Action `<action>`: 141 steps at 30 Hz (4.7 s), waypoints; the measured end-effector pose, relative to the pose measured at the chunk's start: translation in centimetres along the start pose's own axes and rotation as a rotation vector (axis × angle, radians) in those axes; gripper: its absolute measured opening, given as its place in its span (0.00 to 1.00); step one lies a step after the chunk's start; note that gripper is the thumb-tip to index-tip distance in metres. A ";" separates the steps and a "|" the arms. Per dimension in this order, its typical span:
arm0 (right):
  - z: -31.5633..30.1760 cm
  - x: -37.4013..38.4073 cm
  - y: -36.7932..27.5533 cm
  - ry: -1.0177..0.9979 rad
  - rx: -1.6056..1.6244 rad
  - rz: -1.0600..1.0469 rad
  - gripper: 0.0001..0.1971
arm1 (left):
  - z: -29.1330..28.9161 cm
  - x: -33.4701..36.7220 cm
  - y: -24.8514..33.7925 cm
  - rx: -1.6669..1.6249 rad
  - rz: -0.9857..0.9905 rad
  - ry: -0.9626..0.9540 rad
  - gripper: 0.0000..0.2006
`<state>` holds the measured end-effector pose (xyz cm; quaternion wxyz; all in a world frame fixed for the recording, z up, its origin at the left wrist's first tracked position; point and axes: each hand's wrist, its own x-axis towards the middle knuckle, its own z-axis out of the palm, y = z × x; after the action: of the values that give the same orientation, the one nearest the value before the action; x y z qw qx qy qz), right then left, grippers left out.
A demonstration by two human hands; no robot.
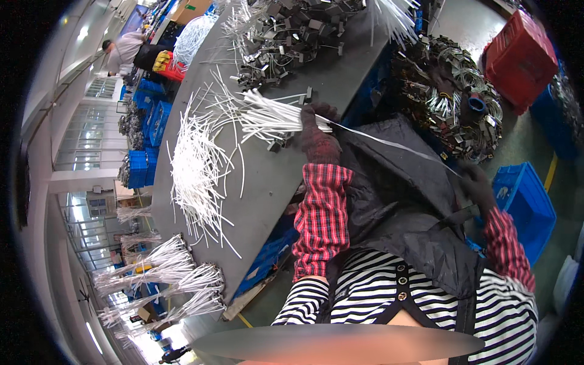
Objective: Bundling multiple white plastic wires and placing them into black bags on an assembly line.
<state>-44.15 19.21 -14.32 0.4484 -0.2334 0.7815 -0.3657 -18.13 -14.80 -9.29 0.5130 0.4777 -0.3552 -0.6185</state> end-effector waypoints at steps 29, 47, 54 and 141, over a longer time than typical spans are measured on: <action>14.2 7.1 -21.4 -0.466 -0.195 -0.869 0.10 | 1.7 -4.6 3.6 0.282 0.118 -0.303 0.12; -12.4 -7.1 15.5 0.368 -0.077 0.060 0.10 | 3.7 -1.4 3.5 -0.284 -0.076 0.038 0.19; -10.6 -7.0 14.3 0.386 0.088 0.117 0.08 | 3.5 -0.5 5.4 -0.327 -0.128 0.156 0.18; 15.1 6.6 -22.8 -0.333 0.170 -0.376 0.25 | 1.6 -1.4 -0.6 0.426 0.220 -0.148 0.14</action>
<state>-33.35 -4.99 -5.01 0.5131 -0.3929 0.6063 -0.4635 -19.79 -13.42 -9.12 0.4375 0.4869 -0.5638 -0.5036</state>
